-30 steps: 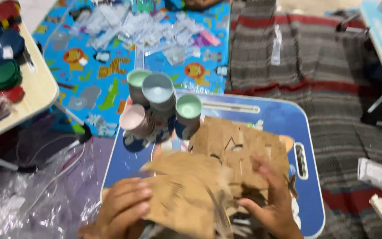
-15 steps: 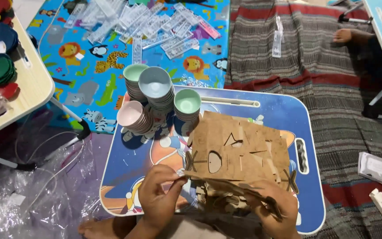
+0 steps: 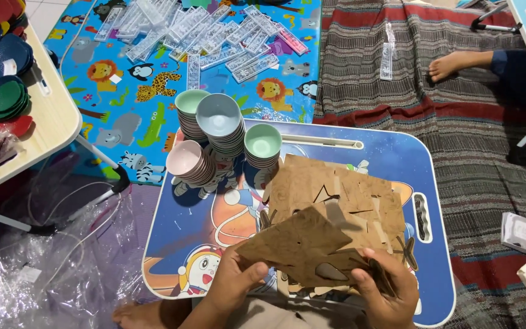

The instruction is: Assembling small cardboard gift boxes by folding flat templates.

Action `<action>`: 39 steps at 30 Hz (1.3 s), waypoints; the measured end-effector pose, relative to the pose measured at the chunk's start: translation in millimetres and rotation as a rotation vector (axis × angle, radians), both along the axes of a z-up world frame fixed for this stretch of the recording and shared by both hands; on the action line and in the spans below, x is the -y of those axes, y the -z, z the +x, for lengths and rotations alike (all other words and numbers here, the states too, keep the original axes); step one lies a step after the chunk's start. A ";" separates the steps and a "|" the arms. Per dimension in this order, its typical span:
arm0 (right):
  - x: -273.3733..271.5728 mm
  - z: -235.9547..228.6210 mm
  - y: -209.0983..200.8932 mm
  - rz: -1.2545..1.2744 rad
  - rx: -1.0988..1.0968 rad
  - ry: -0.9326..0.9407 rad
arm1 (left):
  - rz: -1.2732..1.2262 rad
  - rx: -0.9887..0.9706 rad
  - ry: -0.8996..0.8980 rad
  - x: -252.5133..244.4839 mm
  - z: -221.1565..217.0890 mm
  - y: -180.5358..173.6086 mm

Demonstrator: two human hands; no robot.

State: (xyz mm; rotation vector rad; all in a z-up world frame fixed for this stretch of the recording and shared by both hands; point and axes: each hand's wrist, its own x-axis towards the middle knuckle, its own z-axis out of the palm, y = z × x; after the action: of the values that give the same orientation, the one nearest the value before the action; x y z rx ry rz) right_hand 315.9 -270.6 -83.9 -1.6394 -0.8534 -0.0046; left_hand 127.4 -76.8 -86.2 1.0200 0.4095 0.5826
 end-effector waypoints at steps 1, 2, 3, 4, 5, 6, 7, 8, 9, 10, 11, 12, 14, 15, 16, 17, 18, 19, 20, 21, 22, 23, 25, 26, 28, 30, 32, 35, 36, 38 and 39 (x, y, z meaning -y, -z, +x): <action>-2.4 -1.6 -2.8 0.000 0.001 0.000 | 0.000 0.001 0.000 -0.7 0.3 3.1; -4.3 -3.1 -5.6 0.042 -0.036 -0.025 | -0.055 -0.015 0.004 -0.8 0.5 6.1; -6.2 -4.7 -8.7 0.084 -0.073 -0.049 | -0.109 -0.031 0.008 -0.9 0.7 8.9; -4.5 -7.6 -5.7 0.086 -0.068 -0.050 | -0.108 -0.026 0.009 -0.7 -0.4 11.0; -2.8 -10.8 -3.4 0.139 -0.196 -0.040 | -0.110 -0.083 -0.019 -0.6 -1.8 12.2; -3.5 -10.0 -2.1 0.198 -0.314 -0.034 | -0.107 -0.130 -0.049 -2.6 0.5 13.3; -2.7 0.2 -2.1 0.204 -0.299 -0.038 | -0.101 -0.115 -0.050 -1.5 -1.9 14.1; -3.4 12.3 -2.6 0.286 -0.274 -0.324 | -0.178 -0.146 -0.070 -1.7 -2.6 15.3; -4.2 24.1 -3.3 0.357 -0.247 -0.613 | -0.256 -0.177 -0.089 -1.7 -3.6 16.7; -0.8 22.5 -0.5 0.359 -0.228 -0.625 | -0.249 -0.157 -0.096 -1.0 -0.1 14.7; 2.4 21.3 3.0 0.334 -0.321 -0.604 | -0.380 -0.034 -0.099 -0.5 3.4 13.1; 7.9 15.5 7.5 0.308 -0.423 -0.574 | -0.515 0.081 -0.096 1.5 2.9 11.5; 7.2 25.5 19.1 0.292 -0.407 -0.692 | -0.724 0.031 -0.170 3.9 13.5 -22.7; 7.2 30.4 25.8 0.275 -0.399 -0.805 | -0.935 -0.031 -0.236 5.3 18.6 -39.4; 11.0 22.2 34.5 0.273 -0.406 -0.799 | -0.940 -0.039 -0.235 8.4 16.1 -36.7; 14.7 13.9 43.8 0.539 -0.761 -0.822 | -0.936 -0.084 -0.149 11.3 13.7 -33.4; 17.0 6.2 53.7 0.813 -1.114 -0.821 | -0.931 -0.127 -0.068 13.9 10.9 -29.6; -7.4 8.9 21.6 0.812 -1.120 -0.818 | -0.935 -0.131 -0.070 14.8 10.7 -15.4; -32.2 12.1 -10.5 0.699 -1.188 -0.618 | -0.811 -0.035 0.056 15.3 10.8 -1.4; -57.5 16.0 -42.4 0.578 -1.252 -0.423 | -0.686 0.057 0.185 15.8 11.1 12.5; -57.3 -0.7 -57.2 0.578 -1.257 -0.421 | -0.688 0.053 0.184 16.5 11.4 -6.6; -57.0 -17.2 -72.3 0.384 -1.340 -0.142 | -0.655 0.114 0.279 17.2 11.8 -25.9; -55.7 -30.4 -77.6 0.176 -1.421 0.131 | -0.624 0.169 0.373 18.6 12.8 -39.1; -54.2 -27.1 -67.6 0.252 -1.454 0.068 | -0.614 0.191 0.398 19.8 13.3 -33.3; -46.8 -17.3 -41.8 0.325 -1.487 0.004 | -0.605 0.210 0.421 21.3 12.3 -13.7; -34.5 -3.8 -10.0 0.582 -1.254 -0.490 | -0.611 0.140 0.418 21.9 10.0 13.8; -35.5 -4.7 -20.3 0.646 -1.266 -0.556 | -0.555 0.105 0.402 19.2 12.4 2.8; -36.5 -6.0 -26.2 0.667 -1.269 -0.451 | -0.276 -0.128 0.365 7.4 10.3 7.5; -36.3 -7.0 -26.4 0.620 -1.259 -0.281 | -0.051 -0.326 0.339 2.9 7.8 12.6; -31.3 4.4 -12.3 0.666 -1.270 -0.415 | 0.101 -0.356 0.337 -5.1 6.7 -15.6; -28.8 9.9 -5.4 0.713 -1.276 -0.552 | 0.256 -0.382 0.334 -9.2 6.2 -29.7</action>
State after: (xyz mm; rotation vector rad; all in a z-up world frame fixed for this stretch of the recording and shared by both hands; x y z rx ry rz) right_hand 325.9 -241.8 -78.6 -0.4578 -0.1900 0.9151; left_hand 133.6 -67.6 -56.5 1.4190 0.4940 0.1367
